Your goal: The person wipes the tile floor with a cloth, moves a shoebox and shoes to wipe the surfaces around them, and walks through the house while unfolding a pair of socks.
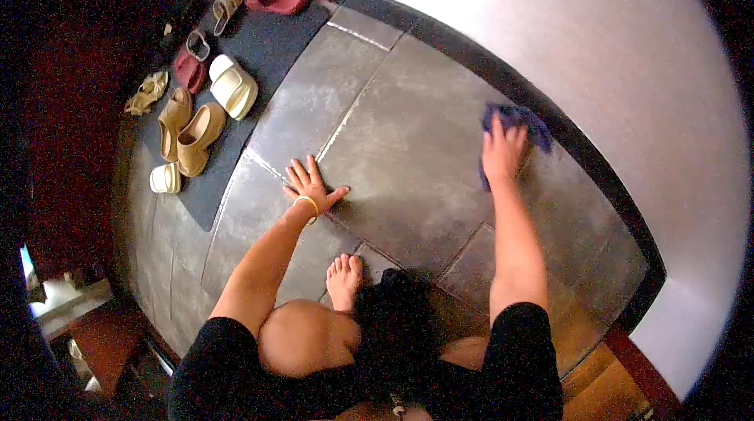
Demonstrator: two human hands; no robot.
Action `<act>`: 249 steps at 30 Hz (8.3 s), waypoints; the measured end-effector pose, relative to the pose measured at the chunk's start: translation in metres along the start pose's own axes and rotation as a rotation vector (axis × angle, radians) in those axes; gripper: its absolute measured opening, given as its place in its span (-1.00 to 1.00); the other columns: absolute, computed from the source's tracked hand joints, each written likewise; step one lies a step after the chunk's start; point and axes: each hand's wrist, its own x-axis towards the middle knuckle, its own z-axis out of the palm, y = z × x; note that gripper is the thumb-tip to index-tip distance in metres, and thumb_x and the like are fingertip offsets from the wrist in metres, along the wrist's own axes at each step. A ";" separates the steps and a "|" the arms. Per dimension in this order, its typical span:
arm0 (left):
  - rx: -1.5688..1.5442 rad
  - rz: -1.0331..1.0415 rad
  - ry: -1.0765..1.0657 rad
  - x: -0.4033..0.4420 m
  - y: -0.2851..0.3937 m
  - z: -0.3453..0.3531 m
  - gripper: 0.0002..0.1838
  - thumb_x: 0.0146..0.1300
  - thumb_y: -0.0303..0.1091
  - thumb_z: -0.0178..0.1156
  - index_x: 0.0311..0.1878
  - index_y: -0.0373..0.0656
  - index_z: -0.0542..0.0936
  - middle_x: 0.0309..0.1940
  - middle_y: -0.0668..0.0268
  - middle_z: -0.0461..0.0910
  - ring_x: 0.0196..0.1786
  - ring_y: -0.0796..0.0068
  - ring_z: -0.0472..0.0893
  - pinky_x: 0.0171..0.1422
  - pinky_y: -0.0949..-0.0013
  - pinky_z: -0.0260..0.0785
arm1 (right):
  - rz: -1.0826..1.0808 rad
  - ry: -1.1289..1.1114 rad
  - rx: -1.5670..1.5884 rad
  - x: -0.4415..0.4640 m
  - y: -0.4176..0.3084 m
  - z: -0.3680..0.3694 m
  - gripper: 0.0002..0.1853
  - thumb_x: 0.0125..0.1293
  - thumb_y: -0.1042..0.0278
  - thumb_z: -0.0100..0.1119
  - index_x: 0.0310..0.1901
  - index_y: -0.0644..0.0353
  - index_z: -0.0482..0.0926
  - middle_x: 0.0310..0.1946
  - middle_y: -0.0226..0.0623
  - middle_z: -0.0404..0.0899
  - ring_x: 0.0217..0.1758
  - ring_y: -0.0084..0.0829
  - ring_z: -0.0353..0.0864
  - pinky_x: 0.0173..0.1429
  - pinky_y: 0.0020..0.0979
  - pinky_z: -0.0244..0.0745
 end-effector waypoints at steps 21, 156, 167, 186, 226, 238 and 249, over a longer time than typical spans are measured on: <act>0.000 0.046 0.066 0.002 -0.003 0.007 0.61 -0.40 0.16 0.61 0.54 -0.01 -0.40 0.53 -0.16 -0.45 0.57 -0.19 -0.42 0.52 -0.27 -0.27 | 0.377 -0.008 0.124 -0.158 0.086 -0.044 -0.59 0.22 0.43 0.22 0.14 0.11 0.55 0.12 0.01 0.44 0.22 0.13 0.36 0.28 -0.08 0.35; -1.794 -0.979 1.194 -0.563 -1.499 -0.469 -0.48 0.30 -0.22 0.24 0.31 -0.11 0.44 0.25 0.13 0.48 0.29 0.25 0.43 0.37 0.23 0.24 | 0.337 -2.733 0.869 -0.561 -1.981 -0.668 -0.33 0.44 -0.11 -0.08 0.33 0.33 0.30 0.31 0.01 0.36 0.32 -0.09 0.41 0.46 -0.09 0.25; -1.521 -0.766 1.079 -0.562 -1.764 -0.520 -0.59 0.45 -0.11 0.01 -0.37 -0.23 0.59 -0.47 0.29 0.64 -0.35 0.47 0.63 -0.19 0.36 0.44 | -0.206 -1.963 1.436 -0.570 -2.094 -0.722 -0.50 0.52 0.10 -0.18 0.33 0.24 0.34 0.23 -0.26 0.47 0.26 -0.32 0.47 0.40 -0.29 0.29; -1.775 -0.609 1.109 -0.396 -1.903 -0.610 -0.80 0.39 -0.42 0.13 0.00 -0.25 0.59 -0.12 0.30 0.66 -0.02 0.52 0.61 0.13 0.44 0.43 | -2.003 -0.235 0.700 -0.654 -2.442 -0.655 -0.48 0.28 -0.01 0.21 0.25 -0.08 0.48 0.31 -0.06 0.34 0.37 0.17 0.24 0.39 0.04 0.23; -1.202 -1.193 0.771 -0.181 -2.297 -0.467 -0.62 0.16 -0.17 0.29 -0.03 -0.18 0.55 -0.05 0.12 0.57 0.02 0.08 0.54 0.10 0.12 0.43 | 0.258 -1.854 0.630 -0.768 -2.309 -0.515 -0.59 0.32 -0.12 0.22 -0.06 0.06 0.56 -0.48 -0.58 0.53 -0.44 -0.59 0.52 -0.39 -0.50 0.41; -2.297 -0.796 1.741 -0.367 -2.076 -0.472 -0.63 0.21 -0.17 0.24 -0.03 -0.23 0.56 -0.10 0.13 0.60 -0.05 0.14 0.57 0.06 0.15 0.46 | -0.022 -2.045 0.786 -0.714 -2.259 -0.559 -0.41 0.34 -0.05 0.20 0.19 0.27 0.42 0.00 -0.28 0.57 -0.01 -0.45 0.57 0.12 -0.38 0.49; -2.710 0.052 1.908 -0.477 -1.968 -0.608 -0.64 0.27 -0.17 0.19 -0.04 -0.28 0.56 -0.14 0.13 0.62 -0.11 0.19 0.59 0.02 0.18 0.48 | -0.324 -2.280 0.860 -0.687 -2.265 -0.661 -0.49 0.44 0.10 0.08 0.24 0.33 0.40 0.13 -0.25 0.54 0.12 -0.41 0.54 0.27 -0.36 0.40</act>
